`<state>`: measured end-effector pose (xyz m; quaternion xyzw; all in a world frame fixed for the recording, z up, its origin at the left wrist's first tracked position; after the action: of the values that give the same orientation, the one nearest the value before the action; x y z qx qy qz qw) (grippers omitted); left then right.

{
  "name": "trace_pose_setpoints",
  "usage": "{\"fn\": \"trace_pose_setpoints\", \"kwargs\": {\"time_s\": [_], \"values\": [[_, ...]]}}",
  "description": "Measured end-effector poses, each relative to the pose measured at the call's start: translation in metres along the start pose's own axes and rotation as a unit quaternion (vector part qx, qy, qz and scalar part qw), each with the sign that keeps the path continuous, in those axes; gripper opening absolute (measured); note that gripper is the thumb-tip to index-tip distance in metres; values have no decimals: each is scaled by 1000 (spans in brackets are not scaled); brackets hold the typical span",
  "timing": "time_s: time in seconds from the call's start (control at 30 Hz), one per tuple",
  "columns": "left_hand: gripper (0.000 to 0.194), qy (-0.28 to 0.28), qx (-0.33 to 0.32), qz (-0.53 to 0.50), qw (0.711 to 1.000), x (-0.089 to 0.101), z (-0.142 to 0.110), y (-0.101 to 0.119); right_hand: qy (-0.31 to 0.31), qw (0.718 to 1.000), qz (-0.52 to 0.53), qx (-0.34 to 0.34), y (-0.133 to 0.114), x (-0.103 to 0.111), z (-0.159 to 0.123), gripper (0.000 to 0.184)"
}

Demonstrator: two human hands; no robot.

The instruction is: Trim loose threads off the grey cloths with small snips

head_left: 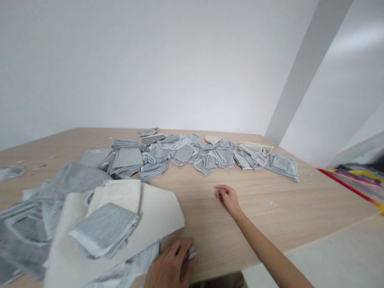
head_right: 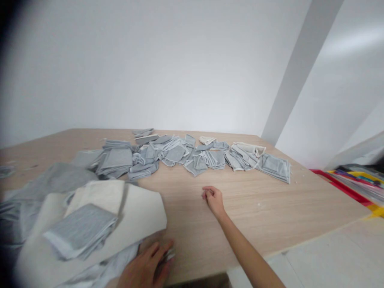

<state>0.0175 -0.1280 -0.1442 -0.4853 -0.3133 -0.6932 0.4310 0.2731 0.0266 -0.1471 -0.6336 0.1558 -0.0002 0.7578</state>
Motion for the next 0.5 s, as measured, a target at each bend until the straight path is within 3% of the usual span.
{"fn": "trace_pose_setpoints", "kwargs": {"time_s": [0.13,0.33,0.5], "values": [[37,-3,1,21,1000,-4,2,0,13,998,51,-31,6,4,6,24],[39,-30,-13,47,998,-6,14,6,81,987,136,-35,3,22,13,30],[40,-4,-44,61,997,-14,18,2,89,985,144,-30,5,20,10,30]]}}
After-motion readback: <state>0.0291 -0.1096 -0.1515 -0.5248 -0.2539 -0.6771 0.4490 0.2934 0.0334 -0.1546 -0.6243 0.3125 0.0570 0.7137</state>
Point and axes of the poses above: each hand's wrist, its own z-axis towards the middle knuckle, its own x-axis out of the back of the hand, y = z × x, the point moved 3 cm from there along z, towards the middle knuckle, and after that the axes turned 13 degrees about z, right-handed, at the moved point
